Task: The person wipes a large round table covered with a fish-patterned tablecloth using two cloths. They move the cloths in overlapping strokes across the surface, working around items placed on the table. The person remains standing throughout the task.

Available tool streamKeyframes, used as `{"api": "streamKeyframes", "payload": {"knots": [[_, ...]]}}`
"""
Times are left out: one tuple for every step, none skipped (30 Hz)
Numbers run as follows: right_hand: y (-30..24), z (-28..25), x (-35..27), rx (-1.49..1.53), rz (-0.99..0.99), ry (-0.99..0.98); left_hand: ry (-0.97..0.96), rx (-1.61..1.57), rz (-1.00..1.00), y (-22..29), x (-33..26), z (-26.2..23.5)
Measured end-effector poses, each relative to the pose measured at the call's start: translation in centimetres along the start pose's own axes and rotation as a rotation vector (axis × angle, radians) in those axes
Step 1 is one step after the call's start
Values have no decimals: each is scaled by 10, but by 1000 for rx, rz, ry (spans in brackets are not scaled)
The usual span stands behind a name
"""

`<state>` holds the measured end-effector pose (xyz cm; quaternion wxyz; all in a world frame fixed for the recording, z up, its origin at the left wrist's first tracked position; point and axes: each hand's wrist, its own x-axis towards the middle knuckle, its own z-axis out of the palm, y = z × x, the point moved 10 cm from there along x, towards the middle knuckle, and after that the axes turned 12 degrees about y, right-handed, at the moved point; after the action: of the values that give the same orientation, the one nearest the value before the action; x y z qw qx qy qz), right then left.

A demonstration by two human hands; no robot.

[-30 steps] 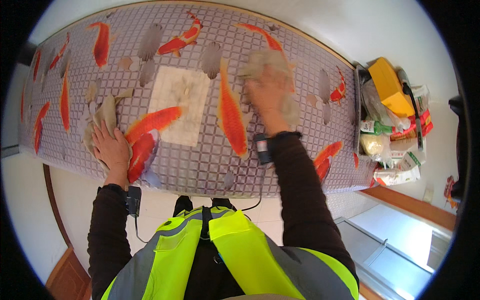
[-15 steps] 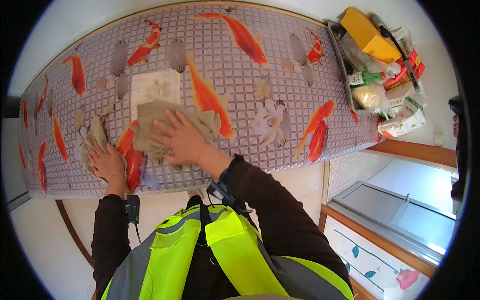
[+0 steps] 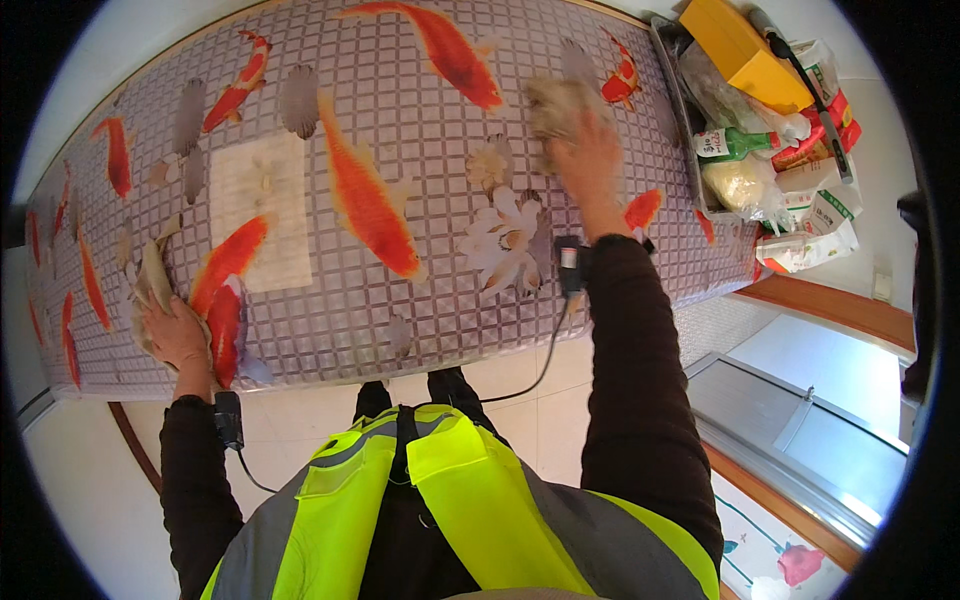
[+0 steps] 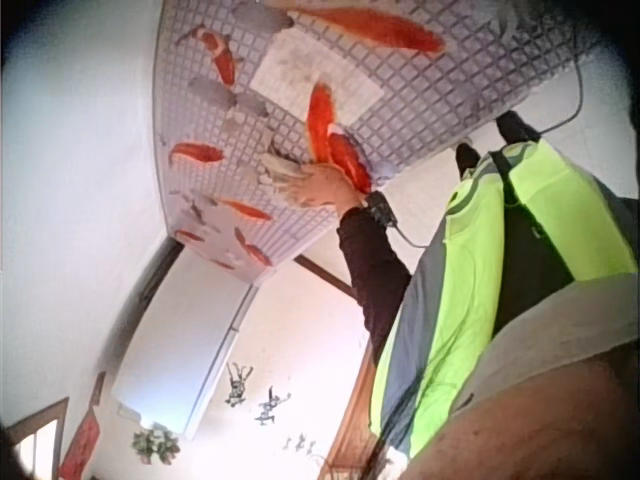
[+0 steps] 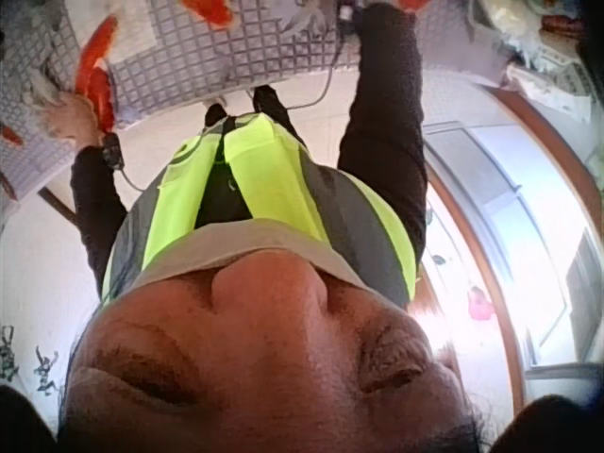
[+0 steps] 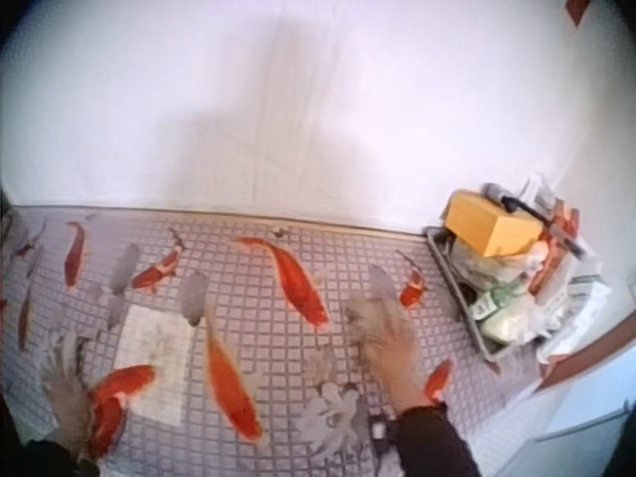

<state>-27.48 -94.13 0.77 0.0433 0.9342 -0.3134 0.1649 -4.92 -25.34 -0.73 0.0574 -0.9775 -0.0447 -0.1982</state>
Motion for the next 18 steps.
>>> {"api": "streamKeyframes", "payload": {"knots": [[40,-2,-11,-72,83,-11,-14,-11,-6,-3,0,4],[78,-6,-27,-148,162,-21,-27,-22,-10,-6,-1,7],[112,-13,-48,-215,227,-26,1,-52,8,-6,0,8],[143,-22,-71,-283,294,-25,-15,-23,26,-7,1,12],[168,-31,-97,-303,371,-25,12,-9,61,-6,1,12],[190,-40,-123,-338,450,-38,24,23,82,-5,2,13],[205,-48,-145,-327,528,-24,36,7,101,-3,2,13],[220,-50,-163,-355,638,-69,36,13,103,-3,3,14],[225,-55,-169,-318,675,-26,-8,58,77,-6,2,17],[227,-56,-176,-304,741,-33,26,26,96,-2,1,12],[225,-52,-180,-287,813,-63,16,35,92,-1,0,11],[220,-53,-179,-277,873,-57,13,83,101,0,-1,9],[205,-53,-171,-246,838,-41,-18,66,81,1,-3,9],[186,-52,-167,-213,806,-42,-37,88,68,1,-4,8],[162,-50,-163,-177,776,-44,-22,130,79,3,-4,4],[132,-52,-153,-144,672,0,-31,74,45,3,-5,3],[95,-49,-139,-178,490,-21,8,16,36,5,-5,-3],[59,-48,-132,-218,334,-54,-2,21,6,4,-6,-3]]}}
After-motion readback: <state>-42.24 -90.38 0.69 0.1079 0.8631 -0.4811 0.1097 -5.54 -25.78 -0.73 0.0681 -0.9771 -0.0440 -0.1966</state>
